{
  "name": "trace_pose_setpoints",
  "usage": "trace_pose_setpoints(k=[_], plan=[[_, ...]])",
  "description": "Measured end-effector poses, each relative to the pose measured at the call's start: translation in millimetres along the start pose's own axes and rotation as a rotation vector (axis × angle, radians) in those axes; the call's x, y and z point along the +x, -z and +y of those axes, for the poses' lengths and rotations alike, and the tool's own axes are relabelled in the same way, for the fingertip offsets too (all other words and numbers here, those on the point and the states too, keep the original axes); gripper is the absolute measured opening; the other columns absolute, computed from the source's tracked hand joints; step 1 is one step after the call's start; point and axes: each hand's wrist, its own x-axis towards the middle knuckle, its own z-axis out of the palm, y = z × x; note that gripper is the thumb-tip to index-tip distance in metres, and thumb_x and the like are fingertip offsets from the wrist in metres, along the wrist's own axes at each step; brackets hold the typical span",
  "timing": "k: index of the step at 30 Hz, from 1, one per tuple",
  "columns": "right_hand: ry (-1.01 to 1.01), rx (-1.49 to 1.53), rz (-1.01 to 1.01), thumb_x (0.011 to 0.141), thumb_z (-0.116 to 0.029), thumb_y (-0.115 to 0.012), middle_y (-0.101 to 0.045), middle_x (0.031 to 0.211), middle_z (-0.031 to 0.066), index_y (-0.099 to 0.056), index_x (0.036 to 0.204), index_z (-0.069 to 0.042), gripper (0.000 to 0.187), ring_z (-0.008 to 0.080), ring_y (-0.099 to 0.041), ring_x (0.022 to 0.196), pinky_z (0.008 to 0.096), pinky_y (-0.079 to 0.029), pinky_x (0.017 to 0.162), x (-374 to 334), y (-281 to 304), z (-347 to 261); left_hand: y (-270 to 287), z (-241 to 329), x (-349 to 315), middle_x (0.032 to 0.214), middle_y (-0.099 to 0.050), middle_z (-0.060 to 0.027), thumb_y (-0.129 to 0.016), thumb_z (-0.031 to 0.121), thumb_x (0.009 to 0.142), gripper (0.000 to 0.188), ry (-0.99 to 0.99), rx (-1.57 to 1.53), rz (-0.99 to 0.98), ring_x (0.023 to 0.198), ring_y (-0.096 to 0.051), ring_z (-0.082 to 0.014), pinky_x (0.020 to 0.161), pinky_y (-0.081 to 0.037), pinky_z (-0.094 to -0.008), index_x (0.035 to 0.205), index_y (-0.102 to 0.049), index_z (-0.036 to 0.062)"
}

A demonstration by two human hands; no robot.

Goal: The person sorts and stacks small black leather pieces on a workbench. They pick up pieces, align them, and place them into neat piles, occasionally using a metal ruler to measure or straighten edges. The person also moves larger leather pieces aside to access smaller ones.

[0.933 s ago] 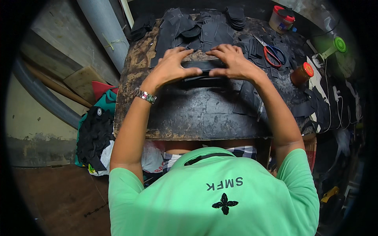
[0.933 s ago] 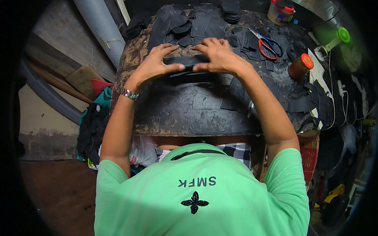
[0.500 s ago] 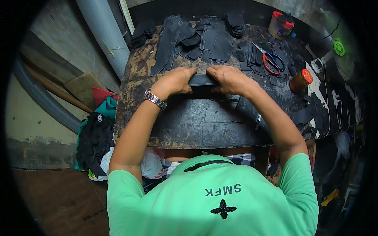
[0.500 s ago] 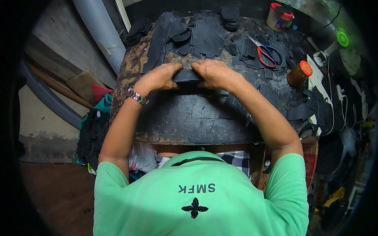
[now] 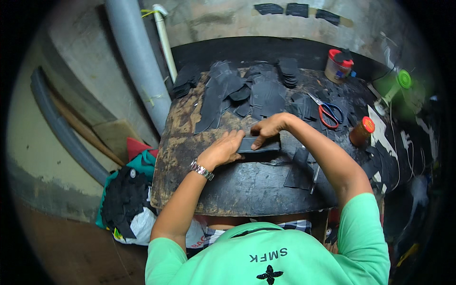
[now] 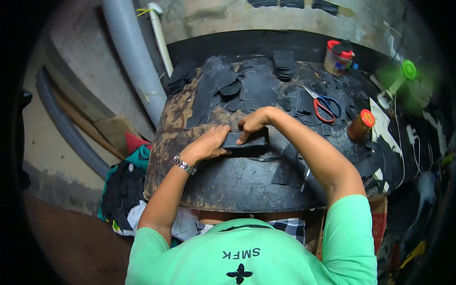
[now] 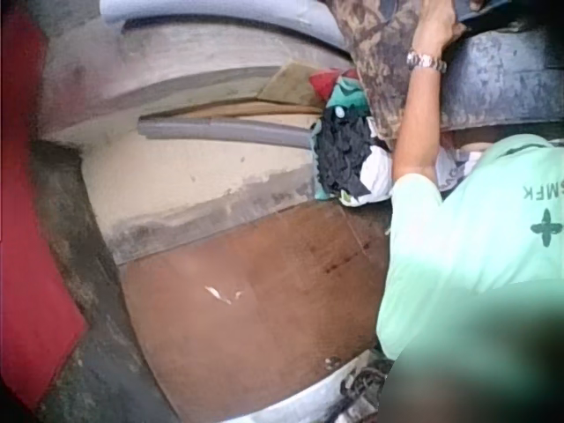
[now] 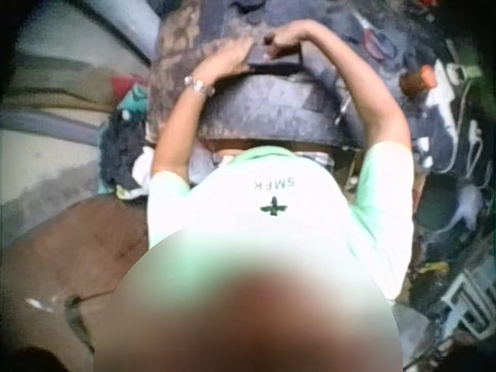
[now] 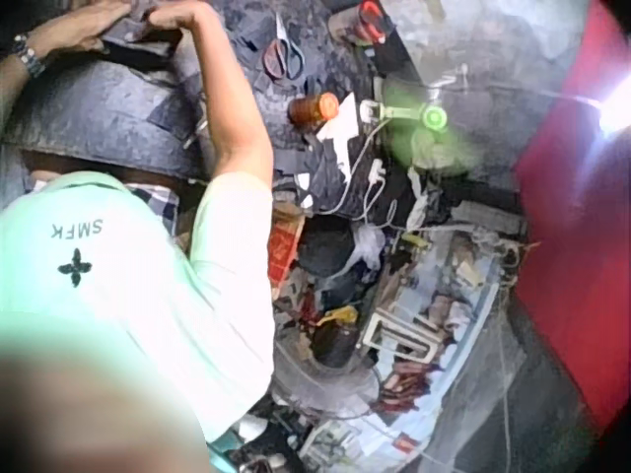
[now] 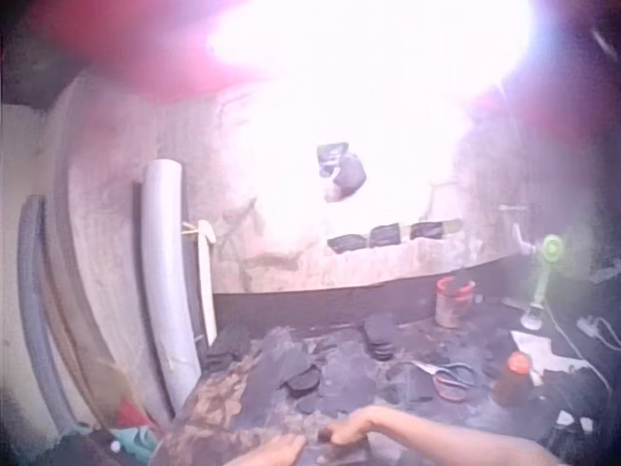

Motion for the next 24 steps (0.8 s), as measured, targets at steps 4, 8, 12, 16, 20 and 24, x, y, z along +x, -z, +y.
trace_pose_setpoints(k=[4, 8, 12, 16, 20, 24], plan=[[-0.008, 0.147, -0.167, 0.077, -0.056, -0.074, -0.064, 0.119, 0.0234, -0.054, 0.128, 0.01, 0.086, 0.0334, -0.063, 0.108, 0.0411, -0.049, 0.092, 9, 6, -1, 8, -2, 2, 0.134, -0.049, -0.024, -0.083, 0.037, 0.073, 0.085, 0.031, -0.083, -0.123, 0.126, -0.046, -0.0403, 0.105, -0.041, -0.0438, 0.136, -0.04, 0.0007], [0.076, 0.109, 0.034, 0.076, -0.047, -0.078, -0.068, 0.109, 0.0193, -0.064, 0.116, 0.007, 0.069, 0.0296, -0.065, 0.098, 0.04, -0.05, 0.084, 4, -3, -2, 27, -20, 2, 0.143, -0.045, -0.0236, -0.083, 0.049, 0.073, 0.1, -0.031, -0.282, -0.103, 0.136, -0.041, -0.035, 0.112, -0.036, -0.041, 0.146, -0.036, -0.0014], [0.045, 0.259, 0.069, 0.073, -0.049, -0.079, -0.064, 0.12, 0.0227, -0.058, 0.124, 0.007, 0.078, 0.0335, -0.062, 0.111, 0.0416, -0.048, 0.093, -7, -11, -6, 66, -81, 26, 0.108, -0.066, -0.0111, -0.071, 0.036, 0.09, 0.05, 0.16, -0.539, 0.428, 0.102, -0.061, -0.0161, 0.089, -0.048, -0.0297, 0.121, -0.061, -0.0015], [0.068, 0.106, 0.153, 0.073, -0.043, -0.079, -0.063, 0.116, 0.0233, -0.055, 0.123, 0.006, 0.074, 0.0344, -0.062, 0.108, 0.0391, -0.048, 0.093, -12, -24, -12, 81, -124, 66, 0.086, -0.061, 0.0017, -0.065, 0.031, 0.096, 0.032, 0.224, -0.713, 0.712, 0.074, -0.051, -0.0058, 0.066, -0.042, -0.0217, 0.111, -0.066, 0.0032], [0.168, 0.273, 0.205, 0.073, -0.044, -0.08, -0.066, 0.105, 0.0241, -0.058, 0.112, 0.007, 0.069, 0.0354, -0.064, 0.1, 0.0412, -0.049, 0.085, -26, -28, -4, 81, -101, 83, 0.102, -0.066, -0.0013, -0.062, 0.03, 0.097, 0.032, 0.269, -0.687, 0.761, 0.088, -0.059, -0.0095, 0.077, -0.045, -0.0238, 0.113, -0.067, 0.0021], [0.327, 0.595, 0.428, 0.072, -0.047, -0.081, -0.063, 0.1, 0.0101, -0.059, 0.116, 0.002, 0.069, 0.0226, -0.059, 0.092, 0.0341, -0.047, 0.084, -67, 9, 40, 87, -50, 61, 0.109, -0.068, -0.0068, -0.06, 0.024, 0.098, 0.028, 0.134, -1.008, 0.829, 0.1, -0.062, -0.0139, 0.088, -0.047, -0.0275, 0.113, -0.068, 0.0014]])
